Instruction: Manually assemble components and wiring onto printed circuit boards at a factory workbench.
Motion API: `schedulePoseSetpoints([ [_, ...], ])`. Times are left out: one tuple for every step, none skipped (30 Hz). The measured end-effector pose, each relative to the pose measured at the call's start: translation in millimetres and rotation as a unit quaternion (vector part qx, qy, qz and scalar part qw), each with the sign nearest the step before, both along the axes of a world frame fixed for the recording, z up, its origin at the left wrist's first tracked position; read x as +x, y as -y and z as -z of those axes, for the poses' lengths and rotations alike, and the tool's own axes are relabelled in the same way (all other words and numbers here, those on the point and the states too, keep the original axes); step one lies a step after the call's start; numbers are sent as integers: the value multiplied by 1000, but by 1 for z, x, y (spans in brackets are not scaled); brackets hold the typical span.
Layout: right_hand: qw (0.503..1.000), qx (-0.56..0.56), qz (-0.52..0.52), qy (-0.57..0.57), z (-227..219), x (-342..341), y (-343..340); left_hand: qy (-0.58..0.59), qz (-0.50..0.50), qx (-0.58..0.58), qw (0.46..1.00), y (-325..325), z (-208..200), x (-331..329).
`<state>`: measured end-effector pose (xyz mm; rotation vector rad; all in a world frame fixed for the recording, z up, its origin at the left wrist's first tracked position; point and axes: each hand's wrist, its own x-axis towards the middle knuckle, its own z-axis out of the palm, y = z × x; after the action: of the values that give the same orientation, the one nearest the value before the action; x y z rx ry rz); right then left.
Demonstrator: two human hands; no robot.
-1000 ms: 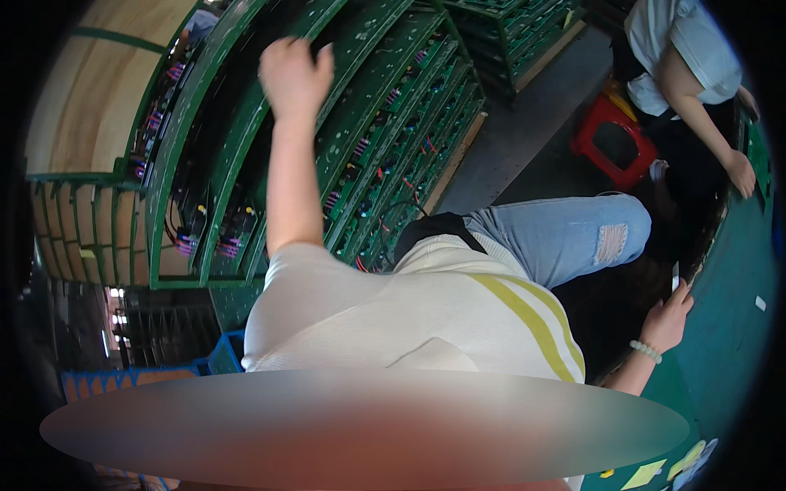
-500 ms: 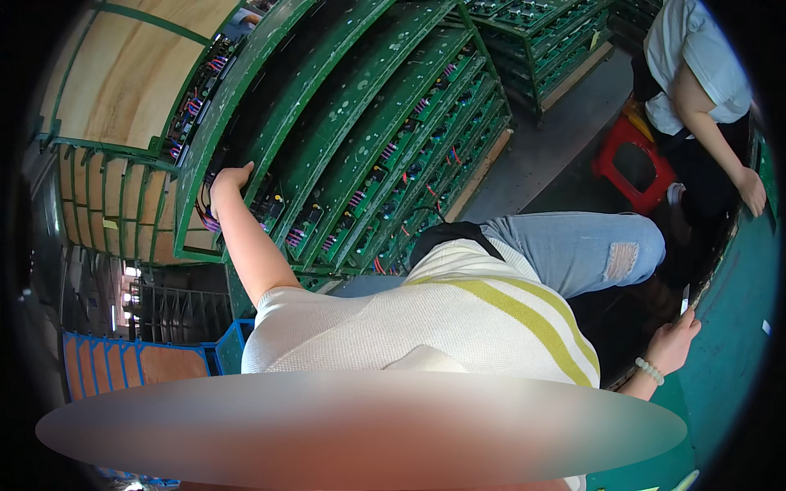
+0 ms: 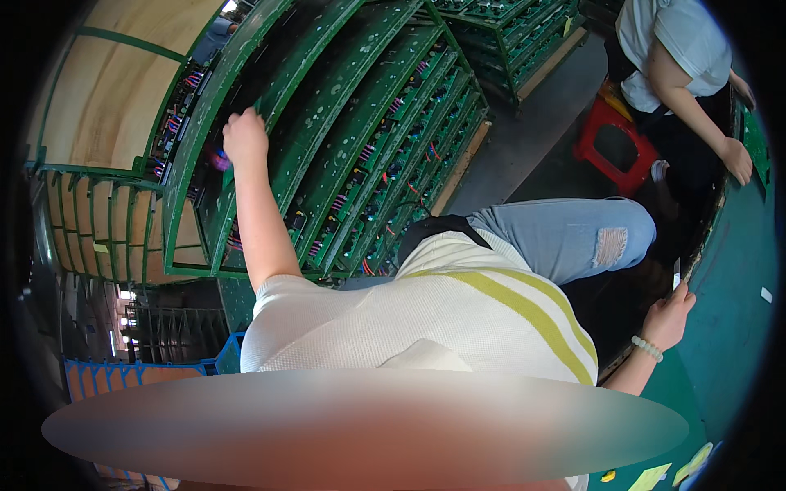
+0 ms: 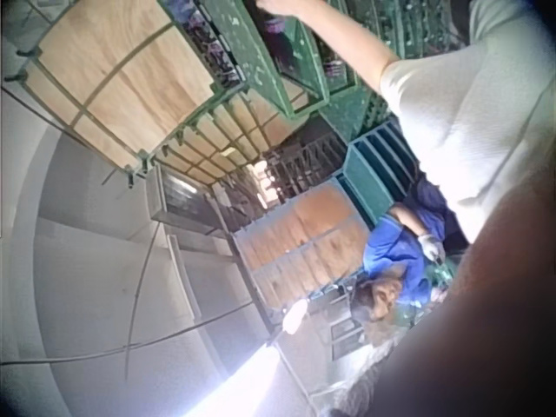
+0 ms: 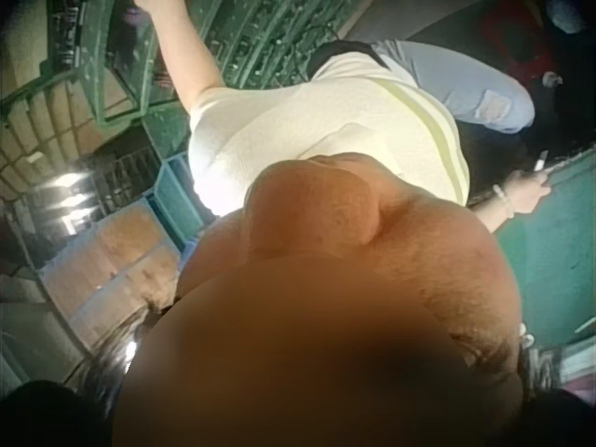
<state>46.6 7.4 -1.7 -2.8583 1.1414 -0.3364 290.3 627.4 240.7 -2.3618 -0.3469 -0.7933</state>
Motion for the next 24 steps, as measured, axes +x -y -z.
schedulePoseSetpoints([
  [1000, 6, -4, 2, 0, 0, 0, -2, 50, 0, 999, 8, 0, 4],
  [1000, 13, -7, 5, 0, 0, 1, -3, 101, 1, 995, 14, 0, 6],
  [1000, 14, -1, 4, 0, 0, 1, -5, 107, 2, 994, 17, 2, 12],
  [1000, 7, -4, 6, 1, 1, 2, -4, 149, 15, 989, 19, 5, 18],
  [1000, 1, -7, 8, 2, 1, 2, -4, 190, 29, 981, 21, 8, 23],
  [1000, 2, -1, 7, 2, 0, 2, -5, 196, 30, 980, 22, 10, 26],
  [1000, 1, -4, 13, 2, -1, 1, -2, 215, 36, 976, 21, 11, 26],
  [1000, 1, -12, 20, 2, 1, 1, 2, 230, 42, 972, 20, 11, 22],
  [1000, 1, -8, 19, 1, 1, 0, 1, 233, 42, 971, 22, 10, 20],
  [1000, 1, -7, 18, 0, 1, -2, 2, 253, 45, 966, 23, 7, 17],
  [1000, 0, -6, 18, 0, 2, -3, 3, 273, 48, 961, 25, 5, 15],
  [1000, 1, -5, 17, -1, 4, -3, 2, 274, 49, 960, 28, 1, 10],
  [1000, 3, -9, 18, -1, 4, -4, 4, 295, 36, 955, 35, -2, 7],
  [1000, 4, -14, 20, -2, 4, -5, 6, 317, 24, 948, 42, -5, 4],
  [1000, 4, -7, 18, -4, 3, -6, 8, 337, 21, 941, 54, -7, 1],
  [1000, 4, -6, 23, -5, 3, -8, 8, 346, 22, 938, 71, -10, -1],
  [1000, 4, -2, 27, -6, 2, -10, 13, 390, 8, 921, 92, -11, -3],
  [1000, 5, 12, 27, -6, 1, -10, 17, 434, -6, 901, 114, -14, -6],
  [1000, 10, 11, 27, -3, -2, -9, 13, 475, -15, 880, 141, -16, -6],
  [1000, 7, 19, 21, -6, -9, -8, 7, 522, -32, 852, 165, -14, -2],
  [997, 28, 10, 78, -13, -11, -15, 18, 584, -34, 811, 191, -14, 0],
  [990, 44, 3, 134, -25, -7, -27, 13, 627, -36, 778, 215, -15, -1],
  [979, 46, -11, 196, -36, -7, -36, 6, 674, -33, 738, 236, -14, 0],
  [967, 36, -12, 252, -48, -11, -42, -1, 728, -37, 684, 263, -10, 5],
])
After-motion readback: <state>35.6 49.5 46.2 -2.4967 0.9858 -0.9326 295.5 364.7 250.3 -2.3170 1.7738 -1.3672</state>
